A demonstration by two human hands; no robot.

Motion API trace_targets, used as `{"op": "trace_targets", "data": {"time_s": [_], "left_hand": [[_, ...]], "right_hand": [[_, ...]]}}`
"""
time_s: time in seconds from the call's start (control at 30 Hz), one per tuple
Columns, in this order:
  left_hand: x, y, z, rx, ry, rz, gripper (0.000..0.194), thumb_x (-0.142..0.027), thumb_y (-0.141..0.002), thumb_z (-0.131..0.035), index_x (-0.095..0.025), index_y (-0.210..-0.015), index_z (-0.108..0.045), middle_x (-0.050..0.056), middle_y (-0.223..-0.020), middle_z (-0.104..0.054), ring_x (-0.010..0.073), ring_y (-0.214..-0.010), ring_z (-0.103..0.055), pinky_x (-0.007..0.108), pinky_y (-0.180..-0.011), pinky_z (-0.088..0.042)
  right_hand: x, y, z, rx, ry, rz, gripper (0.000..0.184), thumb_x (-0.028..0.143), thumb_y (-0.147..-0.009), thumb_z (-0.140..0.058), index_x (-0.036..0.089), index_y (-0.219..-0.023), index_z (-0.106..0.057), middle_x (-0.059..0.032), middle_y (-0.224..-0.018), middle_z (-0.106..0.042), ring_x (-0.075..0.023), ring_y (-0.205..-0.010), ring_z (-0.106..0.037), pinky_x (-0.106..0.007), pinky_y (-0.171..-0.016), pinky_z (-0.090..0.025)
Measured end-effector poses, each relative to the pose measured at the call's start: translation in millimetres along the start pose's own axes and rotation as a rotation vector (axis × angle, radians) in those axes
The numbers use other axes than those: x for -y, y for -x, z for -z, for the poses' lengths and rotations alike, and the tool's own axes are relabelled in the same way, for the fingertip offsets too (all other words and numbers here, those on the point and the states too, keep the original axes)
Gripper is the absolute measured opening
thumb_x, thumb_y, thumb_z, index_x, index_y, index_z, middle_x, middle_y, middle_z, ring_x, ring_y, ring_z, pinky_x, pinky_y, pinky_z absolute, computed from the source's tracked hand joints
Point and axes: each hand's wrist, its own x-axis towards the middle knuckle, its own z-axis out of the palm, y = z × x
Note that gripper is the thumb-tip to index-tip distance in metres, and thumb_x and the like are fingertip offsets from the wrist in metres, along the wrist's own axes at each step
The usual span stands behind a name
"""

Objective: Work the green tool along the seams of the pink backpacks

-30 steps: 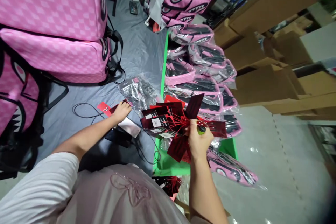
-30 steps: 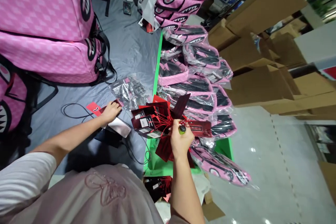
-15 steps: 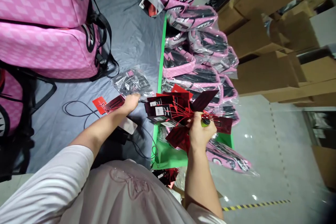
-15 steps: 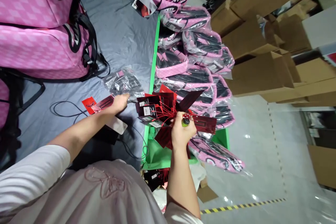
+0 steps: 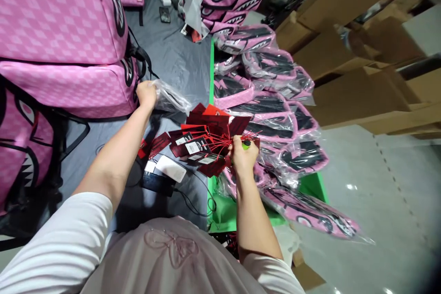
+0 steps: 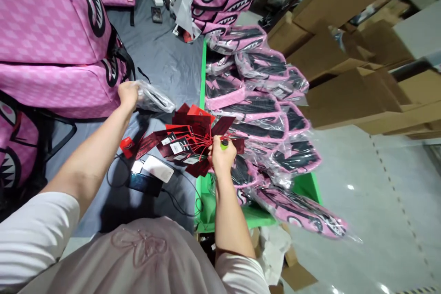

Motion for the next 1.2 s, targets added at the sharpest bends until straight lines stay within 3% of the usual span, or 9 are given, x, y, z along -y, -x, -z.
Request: {"op": "trace_targets", "data": {"time_s": [0.2,0.37,0.53,0.6,0.73,0.83,0.97,1.1,1.2], "left_hand": [[-3,5,-11.2,0.016,0.184,0.094,0.028,-0.015,-0.085,-0.046,-0.008,-0.098,-0.070,0.005,-0.080,-0.067,0.0149,-0.061,-0.061,0.028,-0.062,-0.055],[-6,37,-15.4,0.169,0.203,-0.031,0.030,-0.020,-0.086,-0.049,-0.009,-0.100,-0.072,0.008,-0.088,-0.072,0.0176,-0.069,-0.066,0.030,-0.065,-0.058],[16,113,-3.3,0.385,0.089,-0.293,0.041,-0.009,-0.086,-0.048,-0.016,-0.117,-0.073,0.008,-0.118,-0.075,0.0224,-0.113,-0.068,0.038,-0.104,-0.053],[36,152,5.6,0.527,-0.009,-0.380,0.040,-0.007,-0.088,-0.052,-0.019,-0.120,-0.072,0.009,-0.123,-0.074,0.0227,-0.116,-0.068,0.041,-0.108,-0.051],[74,212,17.9,0.736,-0.195,-0.469,0.028,-0.027,-0.096,-0.065,-0.019,-0.123,-0.068,0.012,-0.136,-0.065,0.0250,-0.129,-0.060,0.052,-0.115,-0.047],[86,228,21.7,0.737,-0.286,-0.476,0.040,-0.029,-0.098,-0.064,-0.018,-0.136,-0.059,0.014,-0.151,-0.052,0.0305,-0.146,-0.043,0.060,-0.123,-0.033],[79,231,28.5,0.701,-0.315,-0.485,0.058,-0.024,-0.093,-0.069,-0.020,-0.148,-0.050,0.015,-0.160,-0.041,0.0335,-0.154,-0.028,0.062,-0.127,-0.022],[77,232,49.0,0.585,-0.264,-0.434,0.065,-0.025,-0.089,-0.072,-0.020,-0.149,-0.049,0.015,-0.161,-0.040,0.0319,-0.153,-0.031,0.057,-0.128,-0.024],[93,226,83.6,0.401,-0.186,-0.326,0.059,-0.029,-0.089,-0.069,-0.021,-0.146,-0.054,0.013,-0.158,-0.045,0.0278,-0.150,-0.039,0.048,-0.128,-0.029]], "right_hand": [[10,15,1,0.213,0.053,-0.009,0.040,0.057,-0.074,-0.072,0.019,-0.068,-0.061,0.0028,-0.045,-0.057,-0.0115,-0.036,-0.049,-0.023,-0.039,-0.040],[14,4,-12,0.322,-0.168,-0.132,0.033,0.047,-0.079,-0.073,0.015,-0.077,-0.066,0.0057,-0.048,-0.056,-0.0065,-0.037,-0.046,-0.018,-0.040,-0.037],[-27,-23,-64,0.383,-0.182,-0.410,0.023,0.029,-0.094,-0.067,0.013,-0.078,-0.063,0.0073,-0.053,-0.052,-0.0039,-0.038,-0.041,-0.015,-0.038,-0.033],[-51,-27,-88,0.402,-0.135,-0.521,0.024,0.028,-0.099,-0.065,0.012,-0.082,-0.062,0.0070,-0.059,-0.054,-0.0033,-0.041,-0.042,-0.014,-0.039,-0.034],[-85,-29,-114,0.413,-0.081,-0.633,0.023,0.034,-0.103,-0.061,0.012,-0.095,-0.063,0.0042,-0.073,-0.059,-0.0040,-0.051,-0.049,-0.015,-0.045,-0.043],[-93,-30,-108,0.447,-0.088,-0.649,0.022,0.032,-0.102,-0.062,0.012,-0.093,-0.063,0.0049,-0.072,-0.058,-0.0038,-0.049,-0.048,-0.014,-0.044,-0.042],[-92,-23,-89,0.495,-0.143,-0.622,0.026,0.029,-0.100,-0.065,0.013,-0.081,-0.058,0.0067,-0.064,-0.057,-0.0036,-0.044,-0.048,-0.014,-0.040,-0.039],[-90,-8,-76,0.464,-0.212,-0.556,0.028,0.030,-0.082,-0.078,0.018,-0.078,-0.053,0.0040,-0.059,-0.064,-0.0084,-0.042,-0.057,-0.015,-0.037,-0.039],[-83,2,-65,0.337,-0.244,-0.474,0.027,0.031,-0.075,-0.076,0.020,-0.084,-0.053,0.0045,-0.056,-0.064,-0.0103,-0.039,-0.056,-0.016,-0.034,-0.037]]}}
